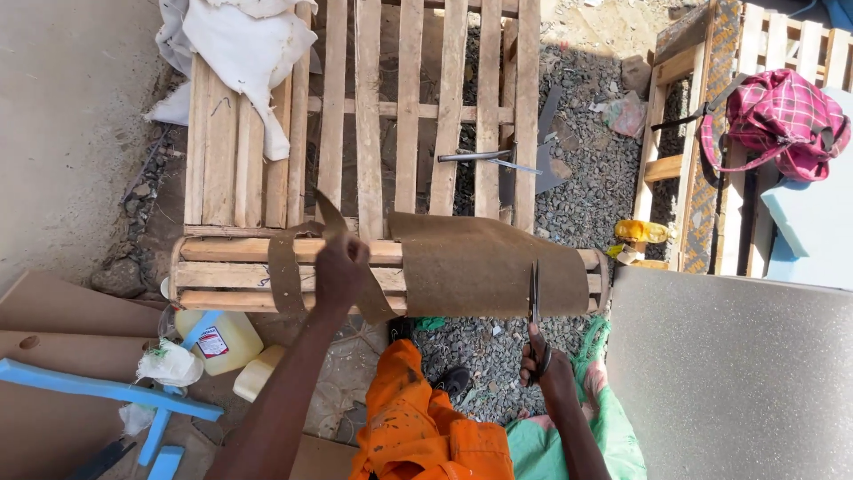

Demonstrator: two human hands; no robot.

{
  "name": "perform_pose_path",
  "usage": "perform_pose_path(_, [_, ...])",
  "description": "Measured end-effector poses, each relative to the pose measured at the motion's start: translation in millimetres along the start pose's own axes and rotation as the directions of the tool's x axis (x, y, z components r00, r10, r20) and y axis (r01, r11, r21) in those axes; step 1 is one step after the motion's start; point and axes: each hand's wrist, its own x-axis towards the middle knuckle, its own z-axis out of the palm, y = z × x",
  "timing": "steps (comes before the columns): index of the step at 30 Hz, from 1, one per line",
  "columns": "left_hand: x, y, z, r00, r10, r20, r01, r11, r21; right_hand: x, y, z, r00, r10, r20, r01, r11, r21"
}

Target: Using scissors to cut through thick fabric straps attached to a wooden pallet frame.

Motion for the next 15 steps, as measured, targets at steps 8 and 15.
perform_pose_path(8, [-112.8, -54.4, 163.4, 0.353, -0.391, 0.850, 0.911, 0.352, -0.216, -33.4, -8.8, 0.5, 0.999, -0.038, 0.001, 0.038, 0.997, 0.063])
perform_pose_path(15, [-131.8, -78.3, 188.7, 0.754, -0.307, 0.581, 0.598, 0.685, -0.415, -71.0, 24.3, -34.7, 0.998, -0.052, 0.033, 0.050, 0.998, 0.046])
